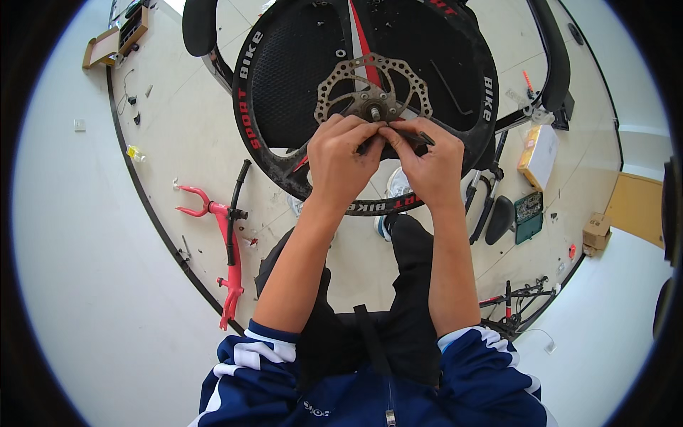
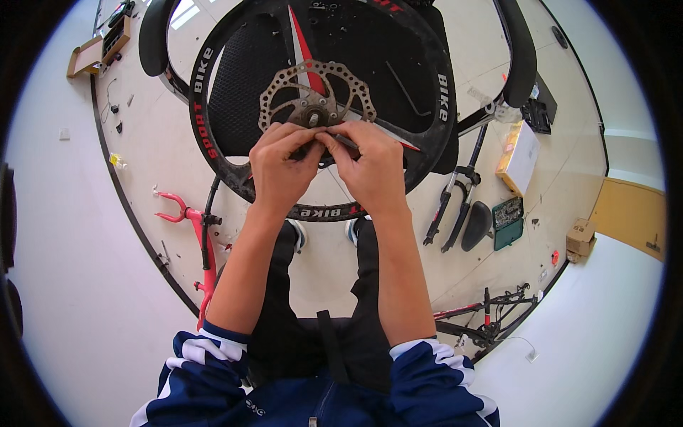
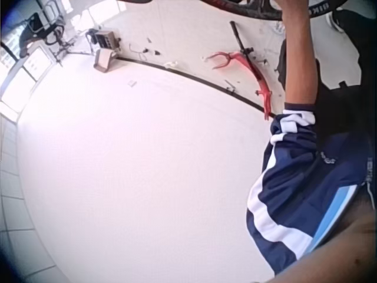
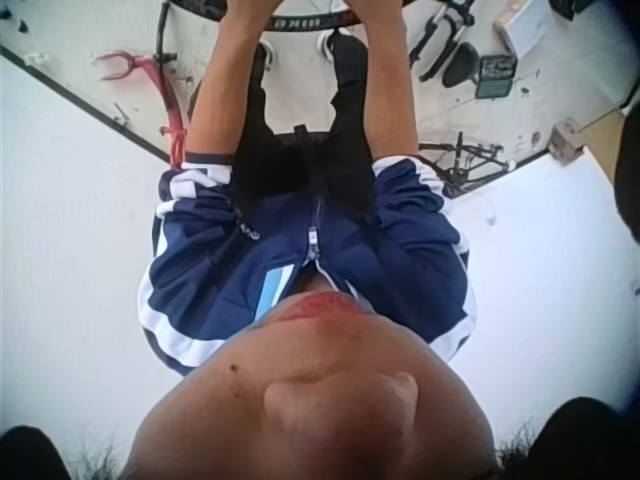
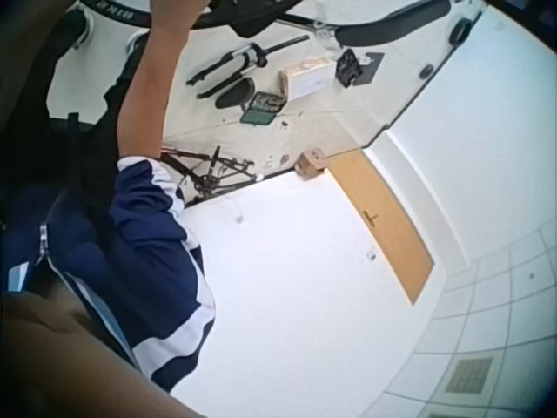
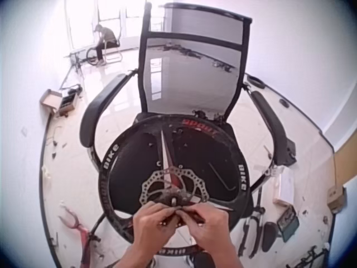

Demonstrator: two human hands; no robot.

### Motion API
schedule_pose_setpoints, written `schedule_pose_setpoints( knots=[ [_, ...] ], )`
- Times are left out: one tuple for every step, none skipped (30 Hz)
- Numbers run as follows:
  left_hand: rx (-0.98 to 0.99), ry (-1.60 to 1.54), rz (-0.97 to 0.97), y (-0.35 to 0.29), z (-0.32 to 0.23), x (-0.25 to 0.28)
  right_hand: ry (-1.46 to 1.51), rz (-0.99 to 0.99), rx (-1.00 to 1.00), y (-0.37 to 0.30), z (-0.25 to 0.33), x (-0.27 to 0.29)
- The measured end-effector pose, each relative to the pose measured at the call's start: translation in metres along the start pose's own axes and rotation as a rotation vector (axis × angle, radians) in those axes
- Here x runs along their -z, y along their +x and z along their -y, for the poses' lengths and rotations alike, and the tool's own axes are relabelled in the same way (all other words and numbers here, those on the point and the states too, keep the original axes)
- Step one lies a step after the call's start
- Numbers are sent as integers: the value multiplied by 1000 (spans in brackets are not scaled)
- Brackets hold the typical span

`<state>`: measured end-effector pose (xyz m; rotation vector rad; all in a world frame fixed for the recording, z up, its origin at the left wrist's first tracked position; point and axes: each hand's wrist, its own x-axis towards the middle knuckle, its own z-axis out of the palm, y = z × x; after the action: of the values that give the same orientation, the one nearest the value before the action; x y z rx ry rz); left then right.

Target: The person installs a disc brake rotor onto a bicycle wheel hub, aligning the rotor and inserting multiple bolts by hand. They tighten each bolt and then place the assembled wheel on the floor.

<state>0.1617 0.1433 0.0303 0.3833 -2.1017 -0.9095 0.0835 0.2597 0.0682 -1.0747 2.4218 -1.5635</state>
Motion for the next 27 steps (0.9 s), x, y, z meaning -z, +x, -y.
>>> schedule_pose_setpoints(
  knots=[
    [-5, 11, -1, 0, 0, 0, 16, 5, -8, 1, 2, 0],
    [-5, 10, 0, 0, 0, 0, 3, 6, 22, 0, 2, 0],
    [-5, 10, 1, -1, 1, 0, -9, 7, 52, -1, 1, 1],
    [-5, 10, 2, -1, 0, 0, -21, 8, 82, -1, 0, 1],
    [-21, 14, 14, 0, 0, 1, -39, 6, 106, -1, -2, 1],
    [-36, 17, 25, 1, 0, 2, -56, 4, 129, 0, -3, 1],
    [-47, 19, 41, 0, 0, 2, -76, 5, 148, -1, -5, 1],
    [-47, 27, 44, 0, 0, 2, -75, 1, 144, -2, -6, 1],
    [-46, 35, 47, 0, 0, 2, -74, -2, 139, -2, -6, 1],
    [-48, 44, 51, 1, 0, 2, -72, -8, 136, -2, -6, 1],
    [-42, 31, 52, 0, 0, 2, -70, -11, 130, -2, -5, 1],
    [-35, 19, 53, -1, 1, 3, -68, -14, 123, -3, -1, 1],
    [-32, 5, 52, -1, 1, 3, -67, -19, 119, -3, 0, 2],
    [-26, -4, 57, 0, 2, 4, -77, -21, 135, -3, 0, 1],
    [-21, -13, 63, 0, 2, 4, -86, -23, 151, -3, 0, 1],
    [-14, -21, 69, 0, 2, 5, -94, -24, 166, -3, 0, 0],
    [-16, -22, 70, 0, 2, 5, -101, -26, 173, -3, -1, 0],
    [-18, -24, 71, 0, 2, 6, -108, -27, 180, -3, -1, 0],
    [-20, -25, 72, 0, 2, 6, -116, -29, 187, -3, -1, -1],
    [-20, -18, 65, 0, 2, 5, -113, -38, 169, -4, -1, -2],
    [-20, -11, 57, 0, 3, 4, -110, -48, 151, -4, -1, -3],
    [-21, -8, 50, 1, 3, 3, -111, -58, 132, -5, -2, -3],
    [-21, -3, 54, 1, 2, 2, -109, -72, 137, -5, -3, -4],
    [-20, 3, 57, 2, 1, 2, -106, -85, 142, -5, -6, -5],
    [-19, 12, 60, 2, 1, 3, -101, -97, 148, -6, -7, -7],
    [-15, 13, 61, 2, 0, 4, -95, -101, 147, -6, -7, -8],
    [-10, 14, 61, 2, 0, 4, -90, -105, 147, -6, -7, -9]
  ],
)
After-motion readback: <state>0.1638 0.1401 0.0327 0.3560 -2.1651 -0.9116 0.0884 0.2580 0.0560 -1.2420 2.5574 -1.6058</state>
